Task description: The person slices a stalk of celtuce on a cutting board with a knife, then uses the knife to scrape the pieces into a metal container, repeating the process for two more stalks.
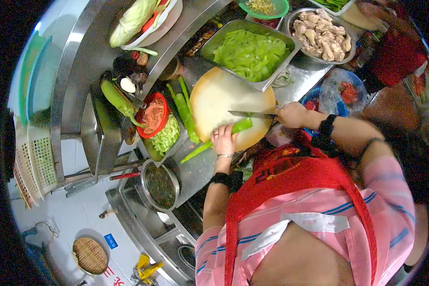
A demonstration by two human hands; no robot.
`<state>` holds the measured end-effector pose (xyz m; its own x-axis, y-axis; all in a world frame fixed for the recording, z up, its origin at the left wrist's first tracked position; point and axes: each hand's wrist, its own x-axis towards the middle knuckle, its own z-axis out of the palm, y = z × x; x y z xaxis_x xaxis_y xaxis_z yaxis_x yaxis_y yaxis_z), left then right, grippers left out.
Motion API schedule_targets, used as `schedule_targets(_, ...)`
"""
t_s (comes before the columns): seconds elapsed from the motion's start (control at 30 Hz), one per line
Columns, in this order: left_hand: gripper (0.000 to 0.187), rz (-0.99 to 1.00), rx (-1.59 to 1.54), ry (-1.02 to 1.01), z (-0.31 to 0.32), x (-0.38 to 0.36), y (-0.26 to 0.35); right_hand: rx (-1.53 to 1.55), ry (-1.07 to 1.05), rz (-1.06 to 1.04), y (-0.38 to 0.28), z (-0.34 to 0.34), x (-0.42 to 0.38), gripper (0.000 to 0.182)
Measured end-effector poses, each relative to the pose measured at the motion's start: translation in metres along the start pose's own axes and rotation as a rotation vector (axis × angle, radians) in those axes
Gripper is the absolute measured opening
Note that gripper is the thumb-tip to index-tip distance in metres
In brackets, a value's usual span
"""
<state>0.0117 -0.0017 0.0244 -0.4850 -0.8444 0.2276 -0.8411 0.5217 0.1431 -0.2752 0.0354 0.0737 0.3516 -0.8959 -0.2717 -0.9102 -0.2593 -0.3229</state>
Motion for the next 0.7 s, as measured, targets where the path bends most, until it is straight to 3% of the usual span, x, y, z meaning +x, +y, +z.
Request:
schedule_targets(0.17, 0.042, -0.14, -0.174, 0.103, 0.013, -0.005, 0.012, 0.044, 0.044, -0.006, -0.009, -0.012, -0.003, 0.024)
schedule_targets(0.3, 0.04, -0.139, -0.133, 0.105, 0.024, -0.006, 0.007, -0.079, -0.044, -0.026, -0.011, 0.001, 0.006, 0.019)
schedule_targets(0.37, 0.039, -0.057, -0.127, 0.243, 0.029, -0.008, 0.006, -0.096, -0.064, -0.017, -0.014, -0.006, 0.01, 0.017)
schedule_targets(0.47, 0.037, -0.045, -0.112, 0.282, 0.032, -0.01, 0.005, -0.075, -0.102, -0.029, -0.018, -0.015, 0.003, 0.018)
schedule_targets(0.53, 0.036, -0.055, -0.109, 0.287, 0.034, -0.01, 0.006, -0.054, -0.022, -0.059, -0.016, 0.001, 0.004, 0.019)
schedule_targets(0.7, 0.034, -0.058, -0.146, 0.279, 0.032, -0.012, 0.004, -0.11, -0.075, -0.045, -0.02, -0.012, 0.009, 0.02)
